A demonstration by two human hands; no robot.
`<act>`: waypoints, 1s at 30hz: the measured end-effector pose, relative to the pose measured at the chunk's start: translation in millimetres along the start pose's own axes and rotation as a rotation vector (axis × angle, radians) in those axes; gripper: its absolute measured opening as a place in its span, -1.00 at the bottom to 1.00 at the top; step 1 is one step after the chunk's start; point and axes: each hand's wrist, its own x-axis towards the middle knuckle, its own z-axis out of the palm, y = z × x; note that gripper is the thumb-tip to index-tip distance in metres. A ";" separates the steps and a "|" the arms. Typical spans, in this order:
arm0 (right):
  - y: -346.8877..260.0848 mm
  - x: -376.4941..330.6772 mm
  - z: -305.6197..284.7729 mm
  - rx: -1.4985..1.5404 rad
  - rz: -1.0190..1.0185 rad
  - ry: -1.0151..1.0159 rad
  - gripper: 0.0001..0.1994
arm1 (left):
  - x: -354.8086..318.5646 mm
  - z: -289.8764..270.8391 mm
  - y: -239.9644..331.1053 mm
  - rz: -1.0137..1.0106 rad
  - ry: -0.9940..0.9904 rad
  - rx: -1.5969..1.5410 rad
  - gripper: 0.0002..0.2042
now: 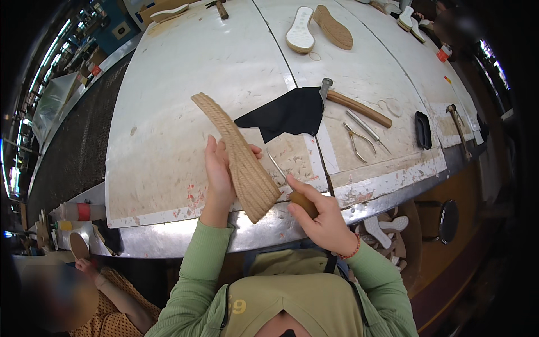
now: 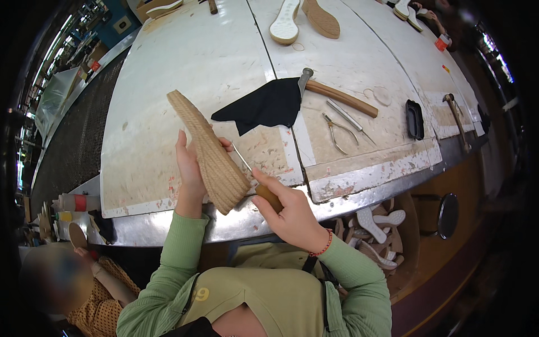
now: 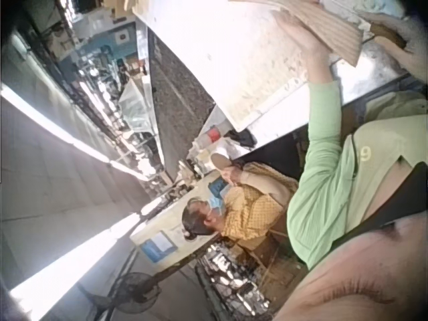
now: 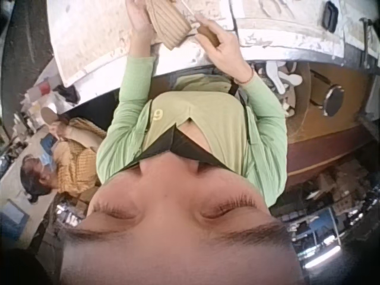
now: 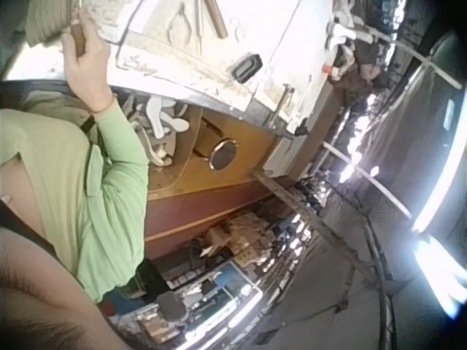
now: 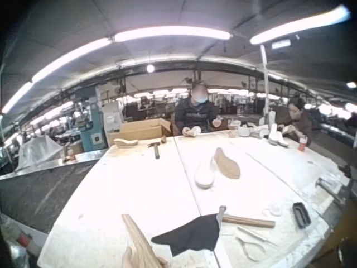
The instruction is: The person stitches the edge of a woven espadrille shoe using a curved awl and thread. They repeatedly pierce the sole edge, pull the thread through, and tighten the stitches along the perimeter.
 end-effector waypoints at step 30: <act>4.3 5.1 -9.5 0.072 0.123 -0.238 -0.51 | -50.0 -7.8 0.0 0.294 0.176 0.542 -0.74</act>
